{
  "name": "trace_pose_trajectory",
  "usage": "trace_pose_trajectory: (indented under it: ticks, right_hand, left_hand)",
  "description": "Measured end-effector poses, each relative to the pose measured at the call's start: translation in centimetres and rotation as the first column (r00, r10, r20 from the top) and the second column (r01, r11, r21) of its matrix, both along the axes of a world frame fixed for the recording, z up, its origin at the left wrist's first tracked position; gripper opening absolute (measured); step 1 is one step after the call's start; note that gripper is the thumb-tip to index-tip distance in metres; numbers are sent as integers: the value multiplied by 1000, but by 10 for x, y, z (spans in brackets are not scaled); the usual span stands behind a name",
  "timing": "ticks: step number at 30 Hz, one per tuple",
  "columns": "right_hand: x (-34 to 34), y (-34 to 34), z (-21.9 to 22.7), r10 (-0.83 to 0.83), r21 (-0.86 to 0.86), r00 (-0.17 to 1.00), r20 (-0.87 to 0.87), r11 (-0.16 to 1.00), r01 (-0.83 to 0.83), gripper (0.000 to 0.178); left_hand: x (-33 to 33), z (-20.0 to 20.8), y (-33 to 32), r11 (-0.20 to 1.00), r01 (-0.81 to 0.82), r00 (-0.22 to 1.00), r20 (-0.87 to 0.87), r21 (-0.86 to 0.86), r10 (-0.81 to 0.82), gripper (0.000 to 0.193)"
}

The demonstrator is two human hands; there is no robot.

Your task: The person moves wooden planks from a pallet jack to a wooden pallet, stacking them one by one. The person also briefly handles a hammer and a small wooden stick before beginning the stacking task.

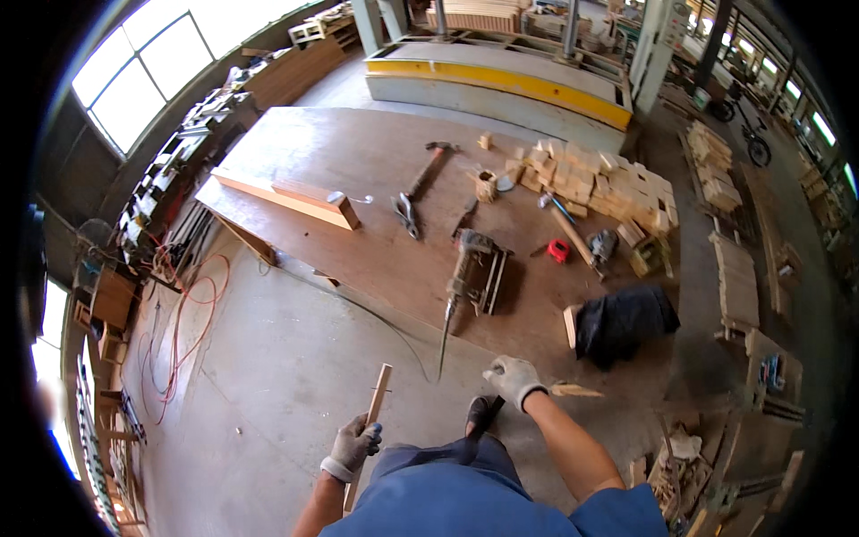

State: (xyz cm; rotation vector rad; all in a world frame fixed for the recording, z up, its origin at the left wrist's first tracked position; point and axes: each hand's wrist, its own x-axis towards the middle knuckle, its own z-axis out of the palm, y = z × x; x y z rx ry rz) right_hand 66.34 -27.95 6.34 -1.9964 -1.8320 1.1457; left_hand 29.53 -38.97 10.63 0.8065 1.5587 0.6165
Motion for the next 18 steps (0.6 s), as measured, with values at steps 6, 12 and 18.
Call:
trace_pose_trajectory:
  ticks: [6, 12, 18]
  right_hand:
    - [-15, 30, 17, 28, -40, 999, -43, 999, -30, 36]
    - [-52, 70, 23, 100, 8, 989, -108, 995, -100, 39]
    - [-84, 118, 25, 3, 11, 996, -87, 1000, -2, 36]
  left_hand:
    - [1, -5, 26, 962, 209, 885, -452, 177, -109, 30]
    - [-17, 3, 61, 952, 253, 855, -501, 173, -137, 34]
    - [-46, -2, 136, 960, 272, 850, -486, 70, -205, 44]
